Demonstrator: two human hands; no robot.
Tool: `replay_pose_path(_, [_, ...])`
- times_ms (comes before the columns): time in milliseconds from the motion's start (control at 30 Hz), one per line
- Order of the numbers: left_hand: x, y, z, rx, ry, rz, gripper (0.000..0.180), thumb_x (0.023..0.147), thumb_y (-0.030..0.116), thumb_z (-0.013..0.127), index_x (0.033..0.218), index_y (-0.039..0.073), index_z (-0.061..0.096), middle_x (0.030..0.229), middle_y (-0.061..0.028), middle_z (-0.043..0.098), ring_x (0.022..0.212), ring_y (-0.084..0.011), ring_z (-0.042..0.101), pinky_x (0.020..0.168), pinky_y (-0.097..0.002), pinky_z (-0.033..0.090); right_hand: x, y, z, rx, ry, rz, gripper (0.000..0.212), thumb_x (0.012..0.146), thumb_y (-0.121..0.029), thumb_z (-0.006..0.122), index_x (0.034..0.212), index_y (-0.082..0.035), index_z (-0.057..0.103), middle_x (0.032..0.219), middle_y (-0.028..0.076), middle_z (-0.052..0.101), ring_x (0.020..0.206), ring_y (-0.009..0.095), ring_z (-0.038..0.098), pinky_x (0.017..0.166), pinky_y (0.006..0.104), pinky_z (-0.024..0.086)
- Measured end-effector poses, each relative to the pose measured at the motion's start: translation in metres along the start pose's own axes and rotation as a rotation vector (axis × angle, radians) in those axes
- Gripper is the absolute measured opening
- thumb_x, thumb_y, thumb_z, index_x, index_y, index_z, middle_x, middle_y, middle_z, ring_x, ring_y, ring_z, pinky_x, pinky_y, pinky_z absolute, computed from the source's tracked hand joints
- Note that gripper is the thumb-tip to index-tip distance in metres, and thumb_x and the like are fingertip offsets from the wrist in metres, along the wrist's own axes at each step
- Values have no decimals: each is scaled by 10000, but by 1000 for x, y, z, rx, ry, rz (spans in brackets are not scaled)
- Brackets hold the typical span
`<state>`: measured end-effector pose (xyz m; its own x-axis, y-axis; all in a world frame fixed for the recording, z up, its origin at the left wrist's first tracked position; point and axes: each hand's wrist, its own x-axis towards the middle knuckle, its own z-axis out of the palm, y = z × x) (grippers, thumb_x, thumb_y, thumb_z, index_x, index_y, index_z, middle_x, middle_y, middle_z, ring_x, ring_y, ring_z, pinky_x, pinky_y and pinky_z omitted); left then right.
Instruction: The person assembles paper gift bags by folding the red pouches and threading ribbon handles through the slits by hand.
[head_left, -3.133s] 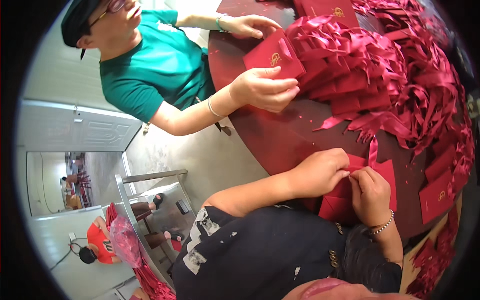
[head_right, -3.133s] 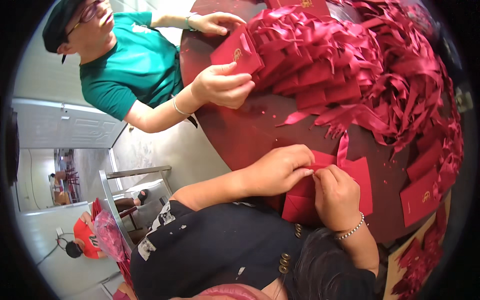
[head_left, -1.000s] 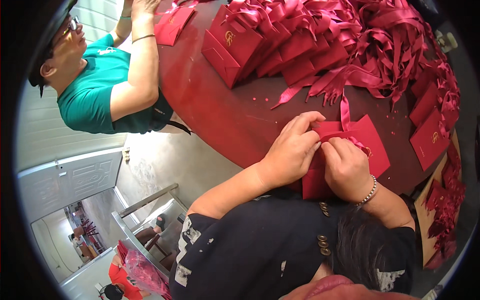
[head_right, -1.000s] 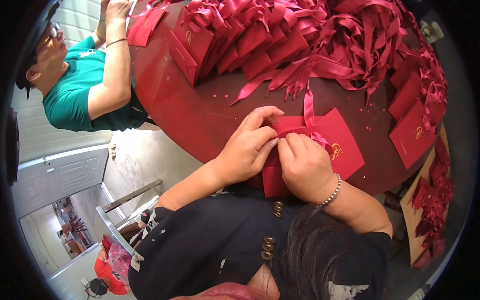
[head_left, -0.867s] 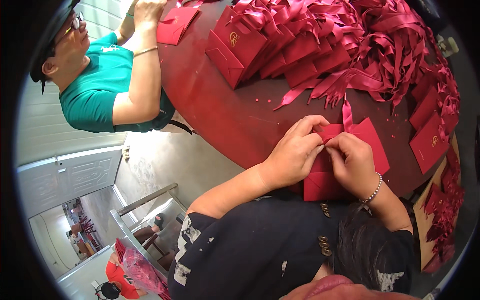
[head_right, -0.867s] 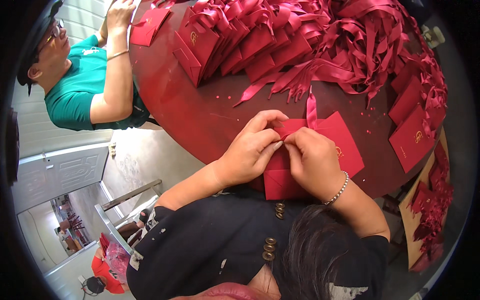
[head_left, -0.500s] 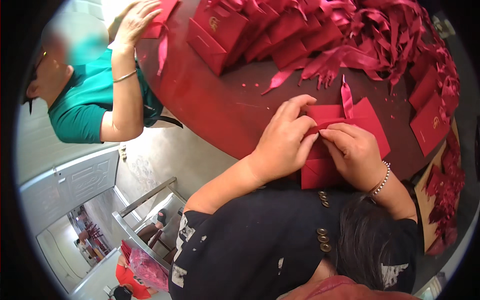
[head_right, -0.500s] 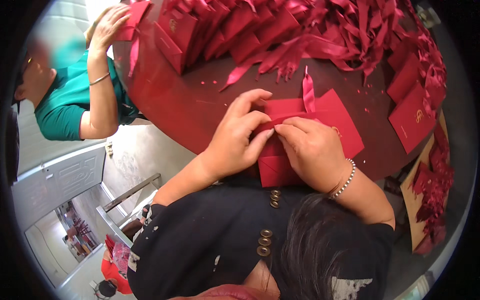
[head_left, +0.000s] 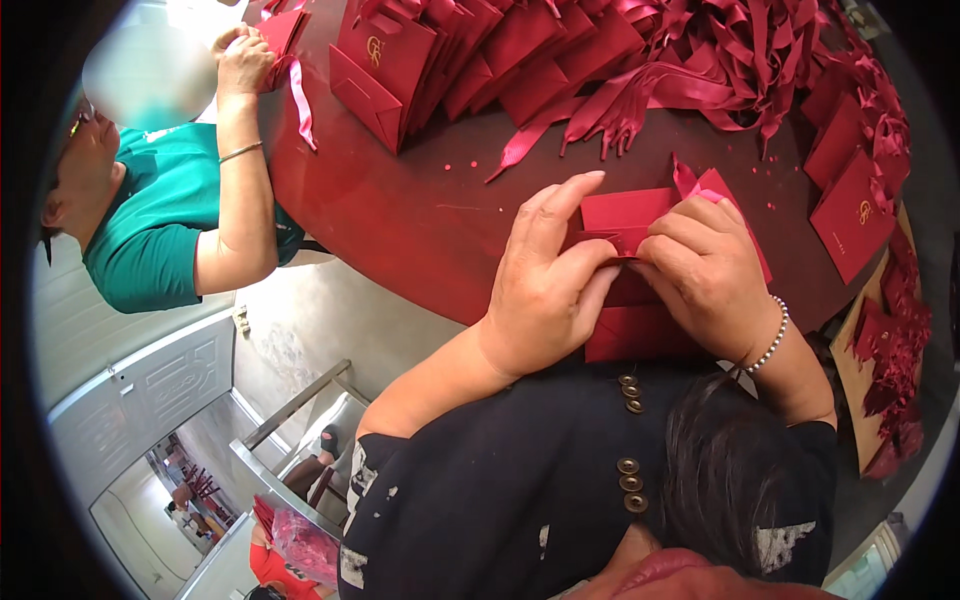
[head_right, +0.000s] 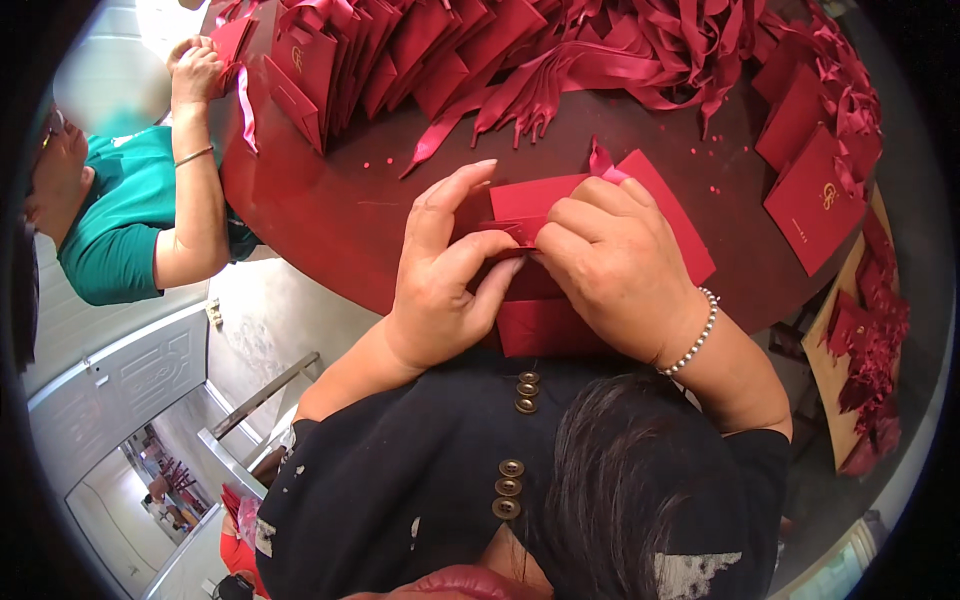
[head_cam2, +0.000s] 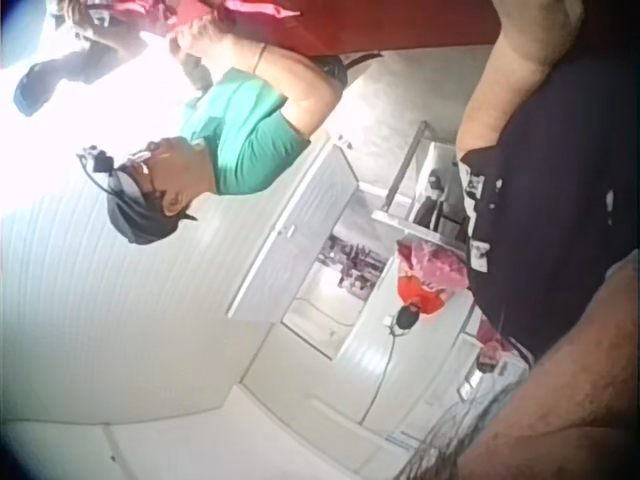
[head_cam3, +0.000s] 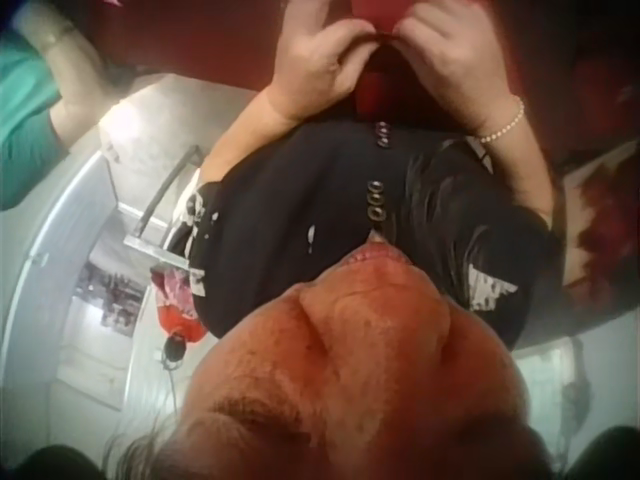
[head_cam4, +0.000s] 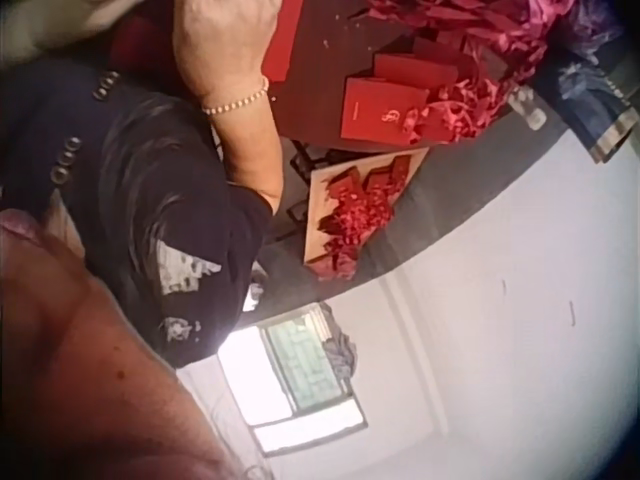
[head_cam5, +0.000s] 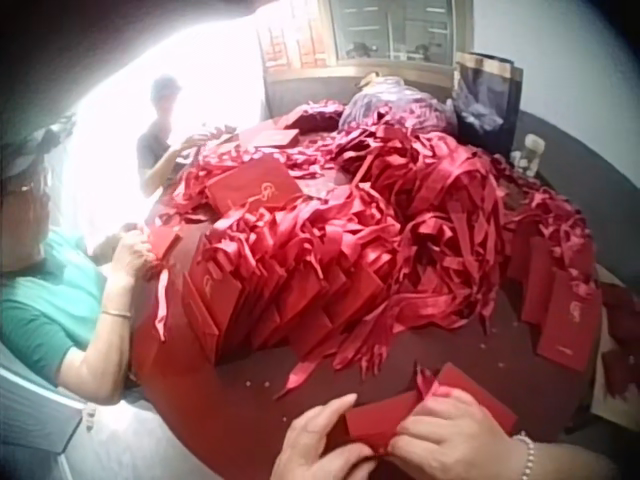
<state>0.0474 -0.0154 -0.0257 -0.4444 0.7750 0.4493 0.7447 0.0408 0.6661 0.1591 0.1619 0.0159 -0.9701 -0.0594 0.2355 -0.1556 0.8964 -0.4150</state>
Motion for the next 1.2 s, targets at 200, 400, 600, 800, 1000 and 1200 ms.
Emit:
replay_pose_path(200, [-5,0,5,-94,27,-61,260,682,-25,818,916,33,720,1434,-236,525,1241,-379,560,1037,-449,458,1,-18,-24,16,10,83,305,691,-67,832,968,-35,709,992,100,663,914,281,644,755,381,537])
replay_pose_path(400, [-1,8,2,-10,24,65,233,697,5,825,908,35,730,1461,-267,498,1277,-405,527,1060,-449,437,13,9,-44,157,-8,128,127,800,-67,770,901,-8,720,857,130,646,751,289,640,684,390,527])
replay_pose_path(600, [-6,8,3,97,35,185,195,712,9,816,886,27,729,1481,-285,477,1303,-417,500,1072,-451,426,37,34,-26,620,-655,261,143,847,-117,785,895,15,754,789,121,693,718,233,658,670,352,522])
replay_pose_path(800, [-3,11,1,91,6,159,223,716,-13,820,913,25,722,1476,-280,479,1301,-409,507,1061,-459,448,38,38,-20,797,-645,345,160,879,-111,701,883,48,726,714,169,701,637,213,686,600,349,525])
replay_pose_path(1000, [-7,1,5,-346,-111,-193,160,801,-65,771,921,-24,674,1443,-233,498,988,-247,703,802,-346,583,21,24,-6,606,-348,252,112,863,-72,728,901,23,684,774,105,677,708,180,638,685,324,512])
replay_pose_path(1200, [-2,14,-8,-479,-282,-300,169,809,-71,774,944,-17,688,1389,-195,555,1012,-181,671,841,-293,541,48,69,-6,538,105,504,120,977,-121,655,982,-1,671,841,-9,644,760,53,558,648,240,454])
